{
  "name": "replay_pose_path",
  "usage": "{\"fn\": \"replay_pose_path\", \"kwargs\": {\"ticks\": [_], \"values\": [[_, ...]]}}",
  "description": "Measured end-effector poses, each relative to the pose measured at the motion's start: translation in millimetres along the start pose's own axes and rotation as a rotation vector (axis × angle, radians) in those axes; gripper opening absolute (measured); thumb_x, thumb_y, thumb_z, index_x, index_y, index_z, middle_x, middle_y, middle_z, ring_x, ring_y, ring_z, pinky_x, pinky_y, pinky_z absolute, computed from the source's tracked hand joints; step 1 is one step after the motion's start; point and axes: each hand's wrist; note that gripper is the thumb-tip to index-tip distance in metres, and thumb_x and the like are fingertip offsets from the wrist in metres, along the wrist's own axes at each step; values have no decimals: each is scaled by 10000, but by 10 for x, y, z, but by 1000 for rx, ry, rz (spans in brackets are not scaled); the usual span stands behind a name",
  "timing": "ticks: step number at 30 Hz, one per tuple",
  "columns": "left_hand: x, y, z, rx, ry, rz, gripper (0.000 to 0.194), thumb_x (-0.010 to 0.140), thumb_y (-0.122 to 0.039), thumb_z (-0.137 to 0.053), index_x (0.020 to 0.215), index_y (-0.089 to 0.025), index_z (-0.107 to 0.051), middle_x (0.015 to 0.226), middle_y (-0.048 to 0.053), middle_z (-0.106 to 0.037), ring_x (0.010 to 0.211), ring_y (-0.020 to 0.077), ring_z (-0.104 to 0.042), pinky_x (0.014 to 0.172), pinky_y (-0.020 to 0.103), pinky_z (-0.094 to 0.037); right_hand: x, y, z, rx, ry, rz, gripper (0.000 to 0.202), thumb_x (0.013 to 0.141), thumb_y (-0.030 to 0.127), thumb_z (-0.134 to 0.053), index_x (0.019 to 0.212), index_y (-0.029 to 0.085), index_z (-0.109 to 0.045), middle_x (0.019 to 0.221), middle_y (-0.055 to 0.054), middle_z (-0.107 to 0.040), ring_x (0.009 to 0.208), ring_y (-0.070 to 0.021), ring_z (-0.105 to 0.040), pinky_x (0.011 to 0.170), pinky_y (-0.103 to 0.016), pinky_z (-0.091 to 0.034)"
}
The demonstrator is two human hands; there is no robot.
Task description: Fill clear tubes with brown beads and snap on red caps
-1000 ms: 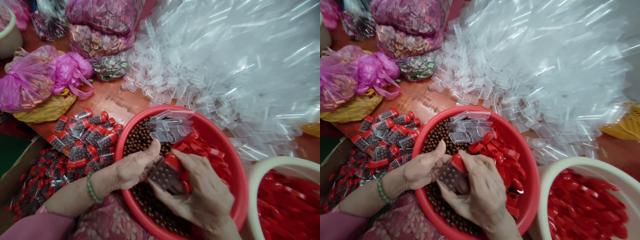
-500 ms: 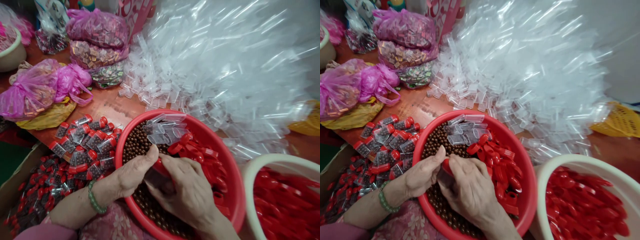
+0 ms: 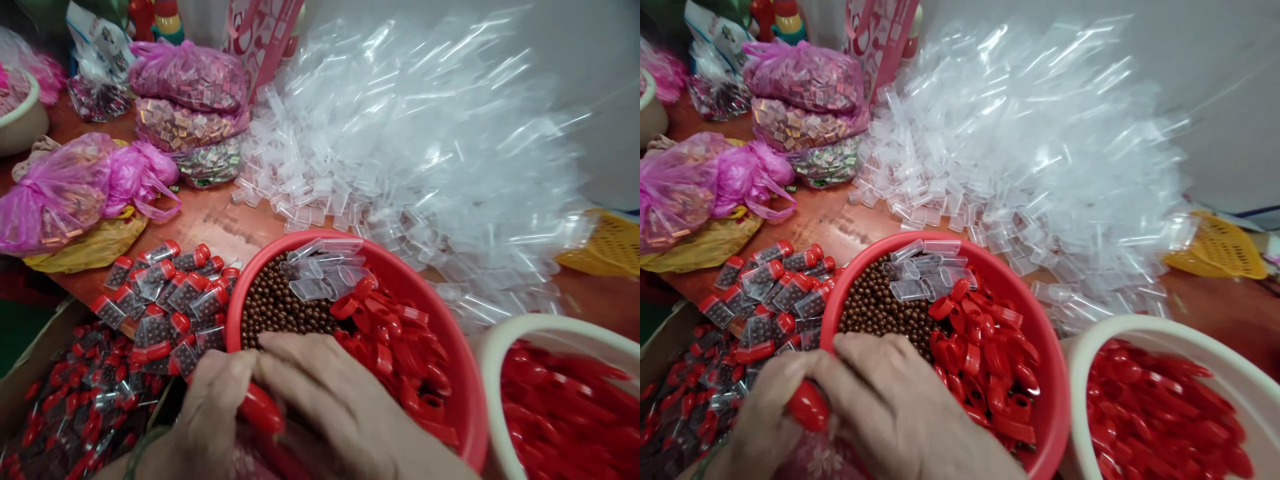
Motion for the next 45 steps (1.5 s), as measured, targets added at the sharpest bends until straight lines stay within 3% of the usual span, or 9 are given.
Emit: {"fn": "replay_pose_path", "kwargs": {"ticks": [4,8,12,15,20,27,32,37,45], "values": [[115,-176,411,223,-245,-89,335,935,-288,-414,739,-222,-678,710,15,-697,670,184,-622,684,290,-509,98,-439,-112,-286,89,-178,349,871,46,-478,1183,109,-623,1126,-173,-676,921,-255,-630,789,-396,-547],[72,42,763,534,-565,-44,337,949,-322,-378,825,-219,-675,771,8,-708,718,196,-629,693,305,-497,131,-719,-259,-377,273,-174,431,756,-62,-467,1073,138,-681,951,-130,-672,765,-218,-623,677,-332,-512],[-20,279,948,690,-678,-12,341,976,-346,-355,929,-230,-672,869,-17,-717,854,224,-663,781,330,-510,117,-720,-209,-334,175,-199,256,814,-6,-478,877,140,-679,805,-86,-627,613,-173,-584,539,-284,-447],[44,388,935,771,-669,-142,327,979,-366,-387,1055,-196,-656,1132,66,-705,1131,279,-624,1030,424,-465,61,-698,-137,-250,3,-268,196,909,131,-511,1026,135,-668,908,-87,-662,656,-158,-629,539,-261,-472],[353,426,622,867,-516,-376,342,969,-325,-451,1249,-166,-568,1377,142,-584,1419,306,-405,1177,534,-331,-56,-750,-123,92,26,-450,174,936,203,-506,1015,200,-661,883,-46,-709,732,-174,-688,661,-299,-546],[677,151,116,578,-291,-544,265,964,-166,-462,1192,-132,-594,1298,152,-632,1352,270,-491,1137,498,-410,-125,-741,-129,228,154,-630,79,862,224,-577,843,236,-653,785,6,-746,682,-181,-700,586,-272,-511],[682,13,49,579,-69,-631,306,892,-141,-567,1195,-95,-578,1296,172,-630,1340,261,-493,1154,473,-398,-102,-733,-130,399,189,-753,128,874,282,-528,826,233,-637,755,-10,-715,664,-178,-641,628,-292,-470],[602,-10,16,851,201,-509,512,865,-208,-597,1333,-28,-495,1376,212,-582,1397,361,-408,1187,668,-207,-68,-805,-173,700,388,-934,136,815,325,-563,771,207,-616,769,-36,-639,724,-180,-545,684,-310,-435],[596,-31,24,854,287,-451,623,838,-304,-661,1368,-30,-482,1435,220,-533,1437,372,-344,1179,698,-158,-40,-795,-406,1084,543,-1006,322,747,492,-637,708,204,-497,556,72,-410,468,-82,-363,435,-217,-317]]}}
Point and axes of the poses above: each hand's wrist, its own x-axis towards the middle knuckle, its own z-axis out of the back of the hand, y = z × x
